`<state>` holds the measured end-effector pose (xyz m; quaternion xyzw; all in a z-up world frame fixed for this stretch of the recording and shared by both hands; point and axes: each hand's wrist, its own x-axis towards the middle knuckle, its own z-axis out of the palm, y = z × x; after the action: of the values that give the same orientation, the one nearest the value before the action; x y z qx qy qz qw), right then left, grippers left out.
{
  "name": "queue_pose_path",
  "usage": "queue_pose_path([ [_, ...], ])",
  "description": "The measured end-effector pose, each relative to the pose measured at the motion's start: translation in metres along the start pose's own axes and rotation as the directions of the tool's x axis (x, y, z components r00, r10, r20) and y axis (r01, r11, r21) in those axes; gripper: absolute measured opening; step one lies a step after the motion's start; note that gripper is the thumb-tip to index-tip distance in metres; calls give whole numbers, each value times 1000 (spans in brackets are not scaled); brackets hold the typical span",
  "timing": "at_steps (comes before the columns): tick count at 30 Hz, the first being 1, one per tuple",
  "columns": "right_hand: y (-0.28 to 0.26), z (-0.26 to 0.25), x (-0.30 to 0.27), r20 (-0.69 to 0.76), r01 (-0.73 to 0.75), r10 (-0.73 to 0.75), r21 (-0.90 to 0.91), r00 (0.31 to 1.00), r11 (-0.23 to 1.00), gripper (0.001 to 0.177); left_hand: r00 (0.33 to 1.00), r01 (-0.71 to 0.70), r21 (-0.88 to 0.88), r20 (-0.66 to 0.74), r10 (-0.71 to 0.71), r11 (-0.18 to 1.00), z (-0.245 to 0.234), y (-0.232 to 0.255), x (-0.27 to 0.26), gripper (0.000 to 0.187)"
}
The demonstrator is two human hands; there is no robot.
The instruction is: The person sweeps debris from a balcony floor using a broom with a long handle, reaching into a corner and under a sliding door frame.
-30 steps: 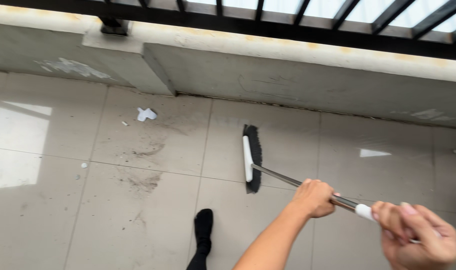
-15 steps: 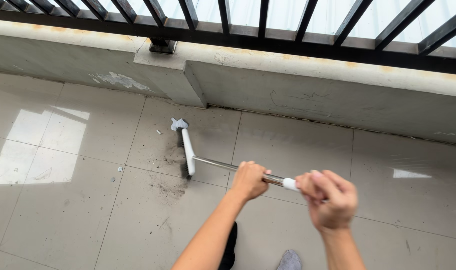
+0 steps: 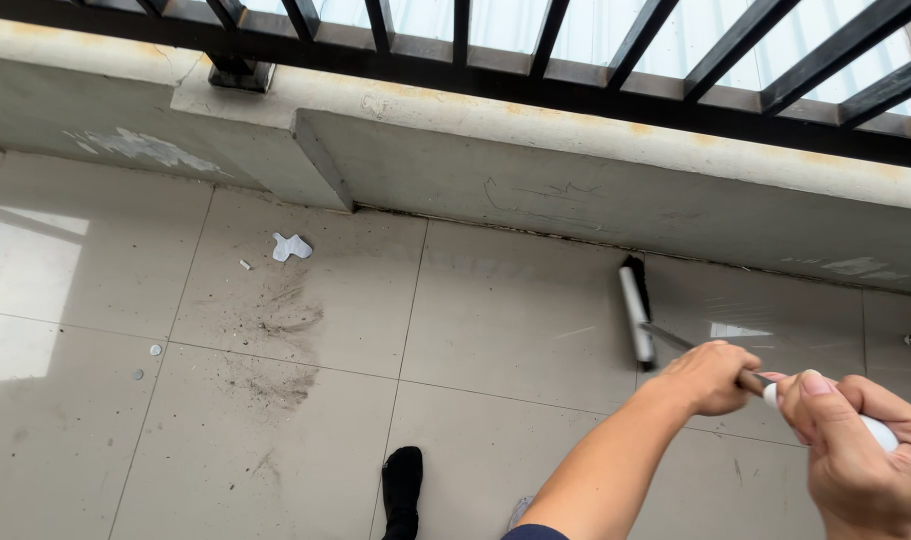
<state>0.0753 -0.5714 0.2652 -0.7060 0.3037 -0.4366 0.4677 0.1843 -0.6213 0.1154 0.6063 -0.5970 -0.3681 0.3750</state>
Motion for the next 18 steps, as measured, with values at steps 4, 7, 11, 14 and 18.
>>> queue_pose_path([
  [4, -6, 56, -8, -44, 17, -13, 90, 999, 996, 47, 997, 34, 17, -70, -33, 999, -46, -39, -29, 8],
  [7, -20, 111, -5, -47, 9, -3, 144, 999, 990, 44, 995, -10, 98, -102, 20, 995, -110, -55, -64, 20],
  [11, -44, 197, 9, 89, 75, -99, 241, 991, 968, 43, 969, -62, 183, -224, 103, 981, -206, -83, -125, 18],
  [14, -60, 270, 12, 180, 62, -128, 335, 975, 940, 38, 937, 27, 103, -349, 11, 994, -272, -105, -173, 23],
  [18, -82, 348, 12, 291, 9, -113, 336, 950, 942, 40, 882, 91, 145, -471, -13, 985, -338, -131, -229, 48],
])
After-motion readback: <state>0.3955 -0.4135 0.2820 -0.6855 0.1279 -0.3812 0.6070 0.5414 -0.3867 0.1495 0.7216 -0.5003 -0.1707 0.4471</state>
